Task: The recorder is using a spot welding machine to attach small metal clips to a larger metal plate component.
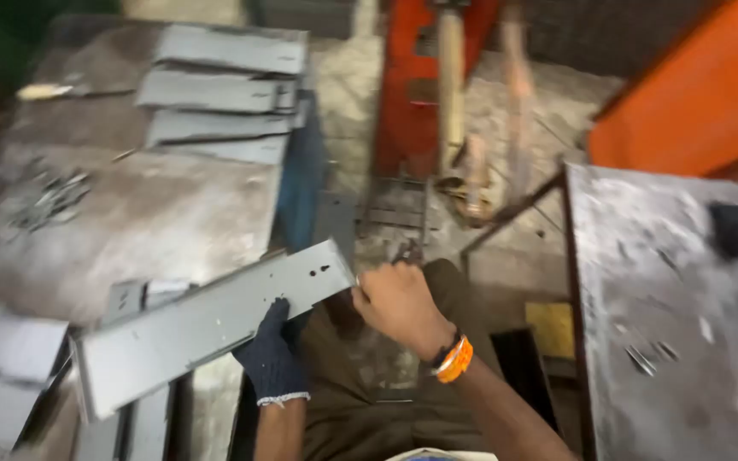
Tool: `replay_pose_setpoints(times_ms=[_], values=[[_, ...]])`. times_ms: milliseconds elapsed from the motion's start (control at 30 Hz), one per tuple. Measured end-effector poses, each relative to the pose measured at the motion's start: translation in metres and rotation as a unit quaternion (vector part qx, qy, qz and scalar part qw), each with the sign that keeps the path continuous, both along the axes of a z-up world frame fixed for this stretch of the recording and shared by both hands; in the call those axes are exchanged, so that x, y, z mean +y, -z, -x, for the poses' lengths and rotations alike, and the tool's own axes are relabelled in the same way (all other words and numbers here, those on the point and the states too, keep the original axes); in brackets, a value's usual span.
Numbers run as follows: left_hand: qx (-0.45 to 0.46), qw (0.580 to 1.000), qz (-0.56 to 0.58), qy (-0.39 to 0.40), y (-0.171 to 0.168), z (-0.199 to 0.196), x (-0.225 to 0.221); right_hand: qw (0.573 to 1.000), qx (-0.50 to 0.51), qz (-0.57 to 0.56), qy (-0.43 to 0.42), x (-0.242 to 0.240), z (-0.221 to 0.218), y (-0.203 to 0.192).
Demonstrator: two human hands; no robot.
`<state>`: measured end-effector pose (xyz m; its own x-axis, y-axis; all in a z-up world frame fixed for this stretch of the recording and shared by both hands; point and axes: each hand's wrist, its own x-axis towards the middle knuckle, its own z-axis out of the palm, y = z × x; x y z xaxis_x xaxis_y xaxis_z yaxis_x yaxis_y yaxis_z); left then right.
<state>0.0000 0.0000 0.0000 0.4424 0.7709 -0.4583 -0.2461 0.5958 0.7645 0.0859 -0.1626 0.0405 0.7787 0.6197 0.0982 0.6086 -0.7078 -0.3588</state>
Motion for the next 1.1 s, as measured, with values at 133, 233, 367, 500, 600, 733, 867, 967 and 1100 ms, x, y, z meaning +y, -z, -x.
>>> replay_pose_setpoints(times_ms=[133,233,367,500,600,733,867,967,1100], values=[[0.011,0.987,0.122,-0.103,0.136,0.047,0.076,0.990,0.082,-0.084,-0.078,0.037,0.028,-0.013],[-0.056,0.973,0.176,-0.137,0.168,0.068,0.118,0.983,0.158,-0.038,-0.087,0.051,0.033,-0.013],[0.195,0.974,-0.080,-0.080,0.198,0.077,0.148,0.976,0.188,-0.018,-0.107,0.064,0.029,-0.007],[0.091,0.988,0.080,-0.092,0.236,0.057,0.133,0.978,0.172,0.022,-0.117,0.076,0.025,-0.003],[0.071,0.991,0.107,-0.048,0.202,0.043,0.106,0.976,0.203,0.014,-0.079,0.084,0.020,-0.015],[0.037,0.994,0.075,-0.063,0.173,0.012,0.107,0.969,0.225,-0.071,-0.072,0.083,0.007,0.016],[-0.032,0.999,-0.028,0.003,0.185,-0.046,0.129,0.855,0.454,-0.251,-0.003,0.088,-0.020,0.058],[-0.026,0.994,-0.073,0.080,0.178,-0.106,0.146,0.817,0.492,-0.294,0.055,0.101,-0.048,0.080],[-0.068,0.984,-0.102,0.130,0.188,-0.200,0.172,0.797,0.490,-0.343,0.087,0.115,-0.082,0.093]])
